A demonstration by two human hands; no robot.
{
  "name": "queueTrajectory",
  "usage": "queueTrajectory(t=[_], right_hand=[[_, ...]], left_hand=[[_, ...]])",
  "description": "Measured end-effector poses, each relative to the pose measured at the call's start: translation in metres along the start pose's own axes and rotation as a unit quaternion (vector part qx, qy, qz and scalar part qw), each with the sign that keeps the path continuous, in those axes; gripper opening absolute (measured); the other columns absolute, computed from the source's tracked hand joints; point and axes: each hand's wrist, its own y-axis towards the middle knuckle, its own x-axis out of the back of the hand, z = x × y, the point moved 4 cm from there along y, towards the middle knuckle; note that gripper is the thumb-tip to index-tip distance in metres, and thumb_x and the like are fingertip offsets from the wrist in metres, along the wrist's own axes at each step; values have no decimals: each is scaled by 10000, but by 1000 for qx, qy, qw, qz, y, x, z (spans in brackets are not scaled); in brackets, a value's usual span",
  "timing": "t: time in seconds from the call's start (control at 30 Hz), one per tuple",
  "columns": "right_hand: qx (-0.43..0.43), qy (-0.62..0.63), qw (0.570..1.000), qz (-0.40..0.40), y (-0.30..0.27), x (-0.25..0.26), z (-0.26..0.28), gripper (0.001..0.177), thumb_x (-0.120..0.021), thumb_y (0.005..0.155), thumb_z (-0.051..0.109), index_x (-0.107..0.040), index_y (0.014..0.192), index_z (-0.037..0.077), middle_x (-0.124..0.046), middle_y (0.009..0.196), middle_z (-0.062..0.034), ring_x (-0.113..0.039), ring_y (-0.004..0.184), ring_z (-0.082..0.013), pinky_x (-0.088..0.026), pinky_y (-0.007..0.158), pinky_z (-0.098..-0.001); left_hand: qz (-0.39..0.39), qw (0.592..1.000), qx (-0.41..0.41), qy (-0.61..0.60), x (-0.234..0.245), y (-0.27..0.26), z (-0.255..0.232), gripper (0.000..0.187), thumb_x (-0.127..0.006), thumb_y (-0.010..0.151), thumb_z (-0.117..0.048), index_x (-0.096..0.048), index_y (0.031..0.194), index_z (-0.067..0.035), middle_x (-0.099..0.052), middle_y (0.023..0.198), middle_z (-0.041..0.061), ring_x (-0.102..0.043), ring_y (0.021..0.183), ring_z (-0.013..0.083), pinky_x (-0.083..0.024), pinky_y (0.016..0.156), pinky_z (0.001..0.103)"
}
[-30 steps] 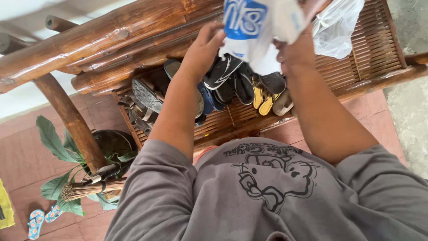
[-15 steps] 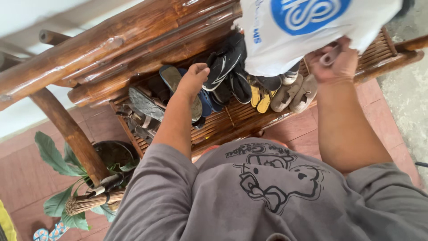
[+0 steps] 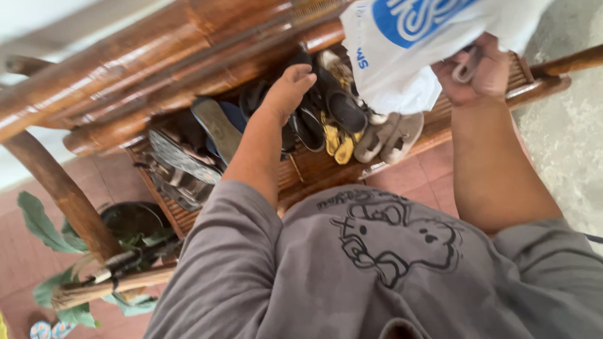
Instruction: The person uses a brush to clean several pairs of shoes on a bamboo shoe rack. They pick up each shoe, brush the soles and uppers, and then place them on a black metal shoe rack. The person also handles a plastic bag containing shoes.
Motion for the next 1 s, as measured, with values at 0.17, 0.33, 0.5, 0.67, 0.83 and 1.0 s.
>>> queueTrajectory(t=[0.17, 0.33, 0.5, 0.67, 0.83, 1.0], right_hand=[[-52, -79, 993, -66, 10, 4, -8, 395, -530, 1004, 295, -653, 1205, -22, -756, 930, -87, -655, 645, -116, -607, 991, -487], [-148, -127, 980, 29, 23, 14, -16, 285, -626, 1045, 115, -617, 1315, 24, -755, 1064, -65, -650, 728, -99, -584, 849, -317], [-163, -281, 944, 62, 43, 27, -10, 268, -681, 1003, 112, -615, 1259, 72, -694, 899, -24, -635, 641, -93, -619, 780, -368], [-123, -366, 923, -9, 52, 30, 0, 253, -719, 976, 114, -611, 1201, 72, -668, 842, -5, -587, 566, -112, -658, 809, -385], [-111, -314, 941, 59, 56, 25, -9, 264, -747, 1028, 110, -602, 1234, 30, -639, 906, -35, -591, 654, -146, -534, 686, -333], [-93, -463, 882, -1, 65, 32, -16, 300, -718, 986, 167, -633, 1255, 68, -664, 907, -16, -587, 642, -112, -432, 531, -292]], left_hand=[[-26, 999, 29, 37, -28, -1, -11, 736, -744, 898, -298, -397, 1518, -105, -563, 1483, 162, -547, 1361, 288, -440, 1107, 386], [-120, 984, -38, 127, -40, -1, -31, 1114, -897, 715, -209, -185, 1570, -155, -333, 1539, 238, -419, 1393, 399, -402, 1090, 455], [-110, 938, -125, 303, -71, 5, -26, 425, -825, 843, -265, -724, 1240, -156, -622, 1387, 125, -581, 1292, 319, -471, 1084, 388], [-205, 912, -65, 349, -60, -8, -12, 245, -834, 838, -243, -756, 997, -73, -665, 1164, 154, -612, 1132, 335, -491, 991, 410], [-272, 899, -63, 339, -33, -28, -5, 230, -835, 813, -271, -748, 907, -79, -670, 1085, 148, -632, 1055, 346, -508, 908, 431], [-324, 899, 23, 293, -23, -38, 13, 289, -773, 898, -320, -717, 963, -45, -703, 1034, 149, -655, 995, 361, -517, 867, 443]])
